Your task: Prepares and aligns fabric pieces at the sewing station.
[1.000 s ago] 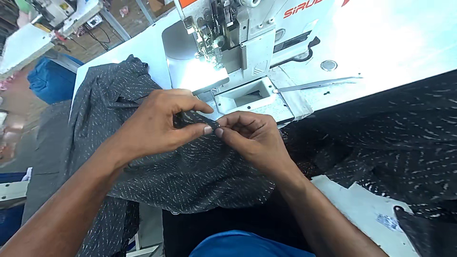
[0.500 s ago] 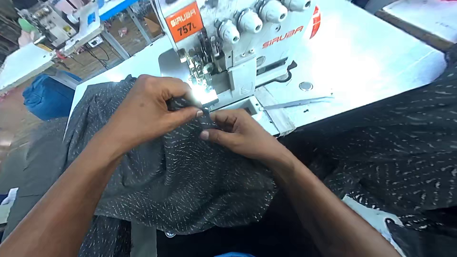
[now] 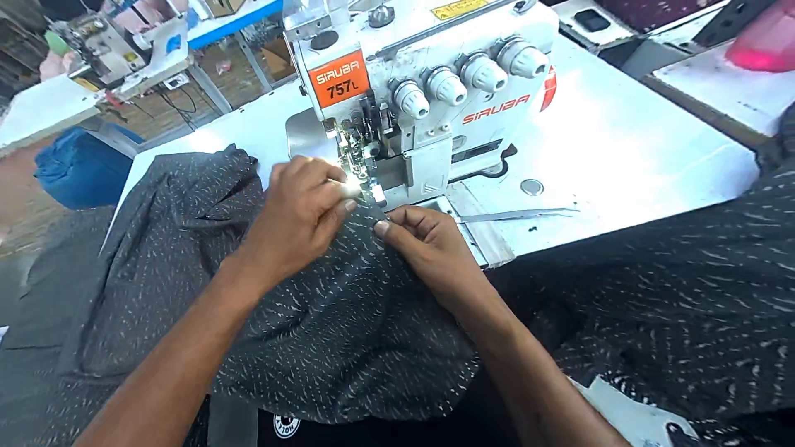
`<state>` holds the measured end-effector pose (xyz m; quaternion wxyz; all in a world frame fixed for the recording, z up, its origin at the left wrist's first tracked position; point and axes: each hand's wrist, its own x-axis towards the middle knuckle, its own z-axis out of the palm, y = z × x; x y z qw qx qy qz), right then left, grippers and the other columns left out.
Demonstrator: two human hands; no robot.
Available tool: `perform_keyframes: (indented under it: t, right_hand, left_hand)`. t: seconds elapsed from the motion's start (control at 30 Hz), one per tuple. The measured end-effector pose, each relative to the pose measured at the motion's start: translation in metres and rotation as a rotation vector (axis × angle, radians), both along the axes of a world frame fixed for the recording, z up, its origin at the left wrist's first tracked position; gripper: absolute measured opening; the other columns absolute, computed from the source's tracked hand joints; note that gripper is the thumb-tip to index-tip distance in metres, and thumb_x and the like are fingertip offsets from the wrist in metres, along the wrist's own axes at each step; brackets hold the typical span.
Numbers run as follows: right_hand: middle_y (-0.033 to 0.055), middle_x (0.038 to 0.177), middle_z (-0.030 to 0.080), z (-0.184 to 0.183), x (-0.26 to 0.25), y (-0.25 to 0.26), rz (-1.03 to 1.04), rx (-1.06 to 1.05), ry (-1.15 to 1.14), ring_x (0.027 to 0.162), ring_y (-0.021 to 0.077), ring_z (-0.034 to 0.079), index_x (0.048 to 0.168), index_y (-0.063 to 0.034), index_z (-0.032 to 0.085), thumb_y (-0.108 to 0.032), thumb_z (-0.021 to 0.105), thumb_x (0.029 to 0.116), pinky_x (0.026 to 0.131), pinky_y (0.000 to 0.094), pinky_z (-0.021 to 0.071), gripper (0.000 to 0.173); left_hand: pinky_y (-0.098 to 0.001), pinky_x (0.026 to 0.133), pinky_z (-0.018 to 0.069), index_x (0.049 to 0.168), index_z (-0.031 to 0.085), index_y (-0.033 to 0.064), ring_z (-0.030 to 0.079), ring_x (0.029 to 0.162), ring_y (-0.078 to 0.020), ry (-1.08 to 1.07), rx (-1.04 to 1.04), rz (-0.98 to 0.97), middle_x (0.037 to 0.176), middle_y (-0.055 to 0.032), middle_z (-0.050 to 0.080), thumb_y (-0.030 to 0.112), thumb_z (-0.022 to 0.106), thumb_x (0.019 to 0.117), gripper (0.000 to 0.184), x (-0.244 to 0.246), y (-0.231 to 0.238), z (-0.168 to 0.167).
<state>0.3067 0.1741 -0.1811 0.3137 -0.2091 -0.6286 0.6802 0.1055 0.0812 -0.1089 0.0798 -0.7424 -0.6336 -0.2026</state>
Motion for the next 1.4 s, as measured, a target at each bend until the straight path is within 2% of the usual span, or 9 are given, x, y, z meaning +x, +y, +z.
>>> perform_keyframes:
  t: [0.07,0.13,0.6,0.8,1.1,1.2,1.27,1.33,1.4]
  right_hand:
    - [0.0045,0.067,0.063,0.003,0.001,-0.001,-0.031,-0.016,0.007,0.055,0.0116,0.058,0.092,-0.0059,0.071,-0.016,0.064,0.0992,0.049,0.0254,0.0481,0.015]
    - [0.005,0.066,0.062,0.005,0.0,0.0,-0.044,-0.019,-0.006,0.054,0.0121,0.057,0.091,-0.0059,0.071,-0.017,0.064,0.099,0.048,0.0264,0.047,0.016]
    - [0.0055,0.064,0.06,0.009,-0.014,0.003,-0.159,-0.064,0.044,0.053,0.012,0.055,0.083,-0.005,0.069,-0.017,0.065,0.0983,0.048,0.0266,0.0461,0.02]
    - [0.0036,0.062,0.058,0.005,-0.011,0.005,-0.184,-0.028,0.042,0.051,0.0109,0.052,0.083,-0.0072,0.07,-0.017,0.063,0.0978,0.046,0.0259,0.0421,0.02]
    - [-0.0004,0.06,0.06,0.013,-0.014,-0.001,-0.288,0.103,-0.063,0.049,0.0094,0.053,0.081,-0.0113,0.073,-0.019,0.065,0.0964,0.044,0.0258,0.0412,0.019]
    - [-0.0018,0.058,0.058,0.015,-0.016,-0.004,-0.312,0.139,-0.111,0.047,0.0088,0.051,0.08,-0.0126,0.073,-0.021,0.066,0.0962,0.043,0.026,0.0392,0.019]
    - [-0.0033,0.059,0.059,0.016,-0.012,-0.01,-0.297,0.199,-0.138,0.047,0.0078,0.05,0.082,-0.0134,0.074,-0.021,0.066,0.0968,0.043,0.0252,0.0395,0.018]
    - [-0.0066,0.062,0.061,0.013,0.007,-0.014,-0.207,0.333,-0.213,0.049,0.0063,0.053,0.087,-0.0167,0.074,-0.025,0.066,0.0972,0.044,0.0254,0.0438,0.016]
    - [-0.0091,0.064,0.061,0.006,0.035,-0.012,-0.044,0.428,-0.344,0.052,0.0048,0.057,0.086,-0.0214,0.07,-0.032,0.066,0.0965,0.046,0.0276,0.0486,0.016]
  left_hand:
    - [-0.0489,0.104,0.0441,0.126,0.071,0.01,0.057,0.123,-0.0251,0.004,-0.032,0.023,0.129,-0.006,0.066,0.031,0.043,0.1082,0.04,0.01,-0.01,-0.006]
    - [-0.0477,0.108,0.0431,0.132,0.068,0.0091,0.056,0.128,-0.0254,-0.001,0.0,0.025,0.135,-0.006,0.065,0.033,0.04,0.1089,0.043,0.011,-0.014,-0.014]
    - [-0.0427,0.119,0.0362,0.131,0.067,0.0059,0.051,0.138,-0.0202,-0.203,0.036,0.042,0.144,-0.006,0.061,0.025,0.041,0.1079,0.04,0.005,-0.01,-0.022]
    - [-0.0469,0.124,0.0319,0.126,0.069,0.0044,0.051,0.139,-0.0213,-0.2,0.073,0.092,0.14,-0.0076,0.063,0.021,0.039,0.1086,0.039,0.012,-0.017,-0.028]
    - [-0.0449,0.125,0.0288,0.132,0.067,0.0032,0.05,0.142,-0.0188,-0.238,-0.05,-0.061,0.142,-0.0078,0.063,0.02,0.037,0.1089,0.041,-0.035,0.015,-0.017]
    - [-0.0422,0.122,0.0333,0.13,0.067,0.0018,0.053,0.138,-0.0208,-0.193,-0.041,-0.111,0.139,-0.0112,0.064,0.014,0.04,0.1073,0.038,-0.058,0.04,-0.011]
    - [-0.0418,0.113,0.0459,0.13,0.067,0.0025,0.06,0.129,-0.0238,-0.122,0.078,-0.018,0.134,-0.0137,0.066,0.013,0.045,0.1069,0.033,-0.06,0.036,-0.008]
    - [-0.0433,0.103,0.0534,0.134,0.063,0.0026,0.065,0.121,-0.0252,-0.103,0.166,0.206,0.135,-0.0157,0.064,0.016,0.05,0.107,0.033,-0.043,-0.005,-0.005]
    - [-0.0413,0.077,0.0582,0.143,0.055,0.008,0.067,0.09,-0.0186,-0.218,0.026,0.488,0.131,-0.0133,0.064,0.039,0.055,0.1039,0.05,-0.02,-0.08,-0.012]
